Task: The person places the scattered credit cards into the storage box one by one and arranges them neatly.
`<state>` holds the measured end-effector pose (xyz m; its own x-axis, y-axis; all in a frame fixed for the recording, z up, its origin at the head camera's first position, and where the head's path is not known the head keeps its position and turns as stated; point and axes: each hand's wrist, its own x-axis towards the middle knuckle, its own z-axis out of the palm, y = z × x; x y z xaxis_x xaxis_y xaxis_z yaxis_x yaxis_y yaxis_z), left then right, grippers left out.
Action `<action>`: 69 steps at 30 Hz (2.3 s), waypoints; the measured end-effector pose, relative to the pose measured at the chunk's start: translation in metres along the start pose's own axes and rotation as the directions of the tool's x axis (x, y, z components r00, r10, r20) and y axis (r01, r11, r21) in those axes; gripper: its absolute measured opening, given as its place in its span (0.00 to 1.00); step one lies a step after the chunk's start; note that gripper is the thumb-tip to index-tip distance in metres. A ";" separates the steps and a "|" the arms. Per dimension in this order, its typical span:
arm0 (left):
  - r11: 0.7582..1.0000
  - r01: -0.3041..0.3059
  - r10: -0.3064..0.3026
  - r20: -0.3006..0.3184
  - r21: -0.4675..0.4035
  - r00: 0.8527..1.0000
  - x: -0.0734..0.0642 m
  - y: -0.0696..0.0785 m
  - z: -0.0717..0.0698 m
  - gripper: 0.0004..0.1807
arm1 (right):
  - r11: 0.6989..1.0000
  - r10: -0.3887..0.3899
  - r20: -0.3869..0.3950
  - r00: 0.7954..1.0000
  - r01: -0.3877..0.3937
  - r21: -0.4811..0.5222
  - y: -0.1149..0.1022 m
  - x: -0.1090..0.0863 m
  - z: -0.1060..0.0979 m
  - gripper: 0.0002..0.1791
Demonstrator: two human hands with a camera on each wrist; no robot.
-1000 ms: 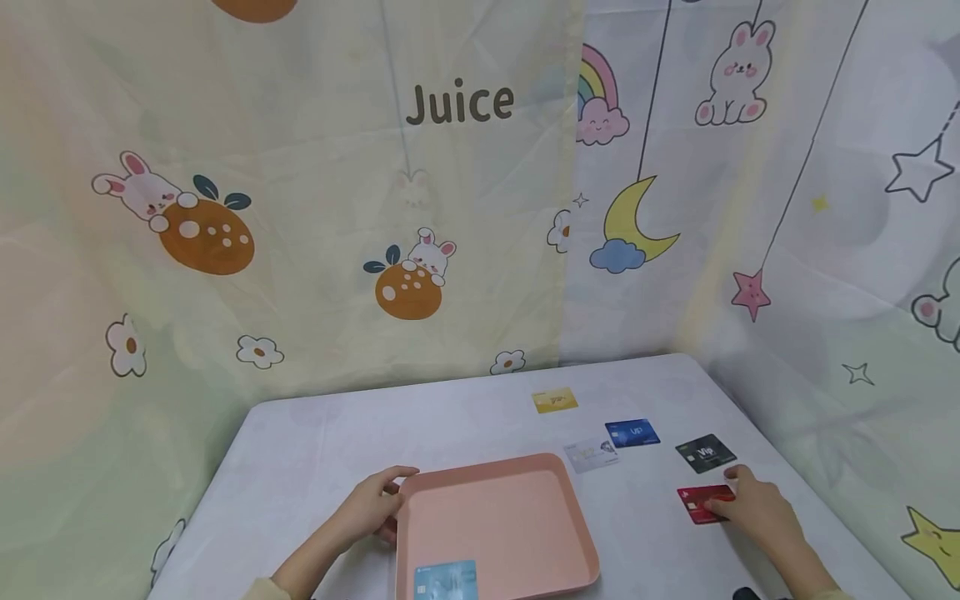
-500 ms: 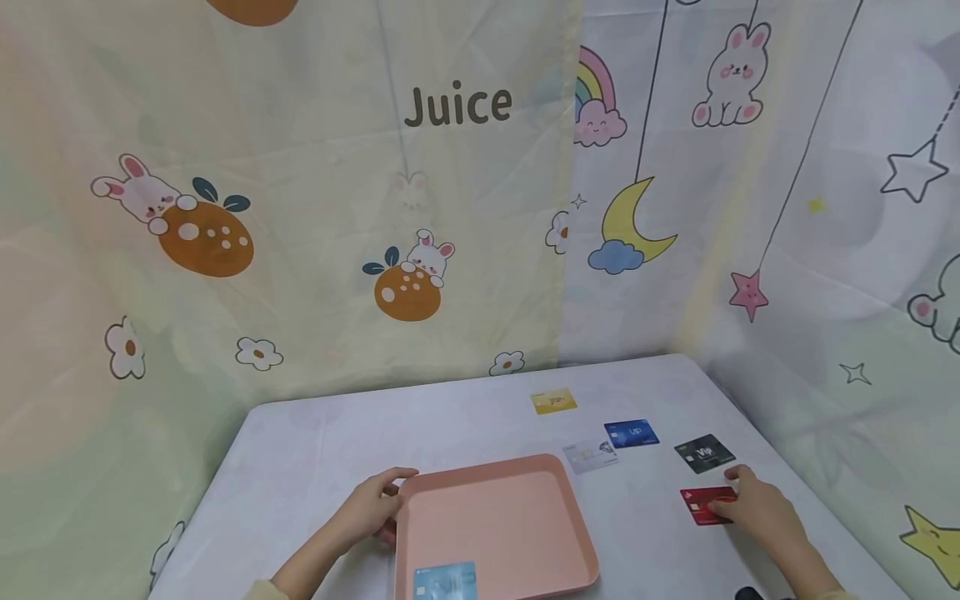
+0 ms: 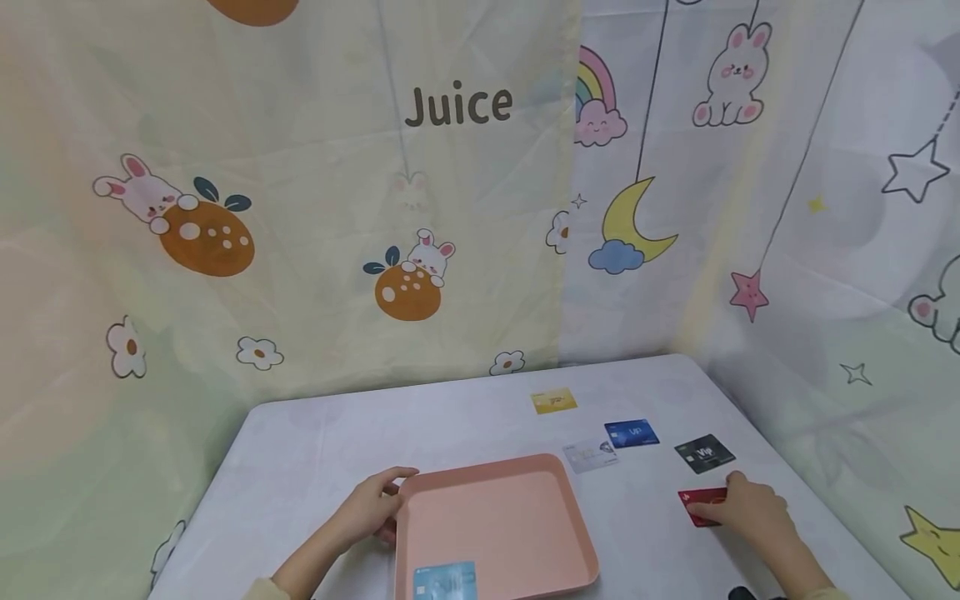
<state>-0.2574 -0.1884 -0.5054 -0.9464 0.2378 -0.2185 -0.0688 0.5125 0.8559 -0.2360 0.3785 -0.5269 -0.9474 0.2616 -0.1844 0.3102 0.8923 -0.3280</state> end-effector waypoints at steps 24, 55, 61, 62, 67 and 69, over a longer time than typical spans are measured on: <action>1.000 0.015 -0.015 0.002 0.006 1.000 0.000 0.002 0.001 0.27 | 0.988 -0.038 0.019 0.999 0.035 0.151 0.011 0.002 -0.012 0.31; 1.000 0.008 -0.008 0.003 -0.009 1.000 0.000 0.001 0.000 0.28 | 0.814 0.029 0.220 0.975 -0.150 0.560 0.017 0.014 -0.001 0.33; 1.000 0.010 -0.010 -0.006 -0.011 1.000 0.000 0.001 0.001 0.28 | 0.773 0.006 0.229 0.973 -0.150 0.617 0.011 0.010 -0.005 0.33; 1.000 0.010 -0.010 -0.007 -0.009 1.000 0.000 0.001 0.001 0.28 | 0.769 -0.003 0.226 0.974 -0.143 0.623 0.009 0.009 -0.005 0.32; 1.000 0.021 -0.021 -0.016 0.006 1.000 0.000 0.002 0.000 0.27 | 0.747 -0.037 0.222 0.974 -0.120 0.654 -0.002 0.008 -0.009 0.32; 1.000 0.023 -0.023 -0.023 0.010 0.999 0.001 0.002 0.000 0.27 | 0.739 -0.052 0.218 0.975 -0.109 0.665 -0.006 0.007 -0.010 0.32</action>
<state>-0.2583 -0.1869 -0.5038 -0.9515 0.2072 -0.2275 -0.0875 0.5265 0.8457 -0.2453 0.3785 -0.5173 -0.9224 0.1281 -0.3645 0.3849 0.3857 -0.8385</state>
